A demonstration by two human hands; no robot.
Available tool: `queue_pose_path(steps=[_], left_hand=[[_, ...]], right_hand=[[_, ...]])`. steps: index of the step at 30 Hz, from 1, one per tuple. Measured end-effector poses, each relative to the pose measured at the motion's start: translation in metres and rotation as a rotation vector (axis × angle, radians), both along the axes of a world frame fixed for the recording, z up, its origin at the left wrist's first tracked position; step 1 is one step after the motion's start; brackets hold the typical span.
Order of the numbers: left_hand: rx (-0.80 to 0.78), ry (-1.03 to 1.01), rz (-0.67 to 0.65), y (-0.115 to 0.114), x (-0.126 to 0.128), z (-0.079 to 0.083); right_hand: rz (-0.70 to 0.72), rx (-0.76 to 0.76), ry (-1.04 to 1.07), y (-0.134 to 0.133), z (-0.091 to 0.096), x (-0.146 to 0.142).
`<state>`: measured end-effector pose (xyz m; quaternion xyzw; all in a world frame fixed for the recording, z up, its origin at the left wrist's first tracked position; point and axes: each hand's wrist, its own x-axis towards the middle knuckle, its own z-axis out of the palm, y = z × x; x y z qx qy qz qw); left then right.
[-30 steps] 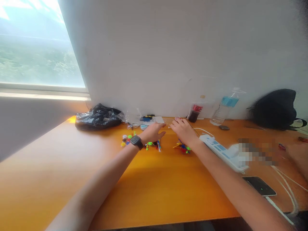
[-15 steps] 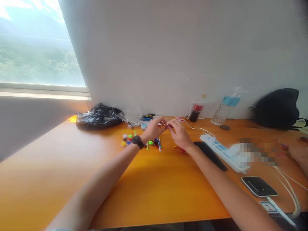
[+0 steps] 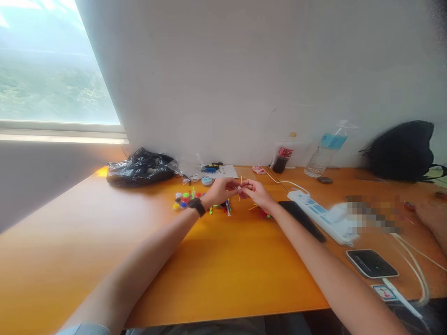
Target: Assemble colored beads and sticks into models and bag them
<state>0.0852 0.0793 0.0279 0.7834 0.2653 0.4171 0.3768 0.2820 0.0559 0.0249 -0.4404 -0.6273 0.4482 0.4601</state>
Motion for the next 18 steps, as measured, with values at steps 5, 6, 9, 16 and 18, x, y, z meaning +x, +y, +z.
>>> queue_pose_path(steps=[5, 6, 9, 16, 18], left_hand=[[0.037, -0.019, -0.025, -0.0025, 0.0044, -0.0043], [0.061, -0.012, -0.021, -0.0030, 0.0051, -0.0049], [0.131, 0.030, 0.001, -0.0044, 0.0062, -0.0050], [0.142, 0.041, -0.008, -0.0060, 0.0056, 0.0012], [0.114, 0.028, -0.014, -0.0054, 0.0056, 0.0014]], right_hand=[[-0.042, -0.054, -0.058, 0.0006, 0.0040, 0.0017], [-0.047, -0.067, -0.062, 0.0007, 0.0040, 0.0011], [-0.032, -0.094, -0.056, 0.0010, 0.0036, -0.0004], [0.033, -0.117, 0.022, -0.0002, 0.0069, 0.0012], [0.043, -0.105, -0.007, -0.0011, 0.0080, 0.0012]])
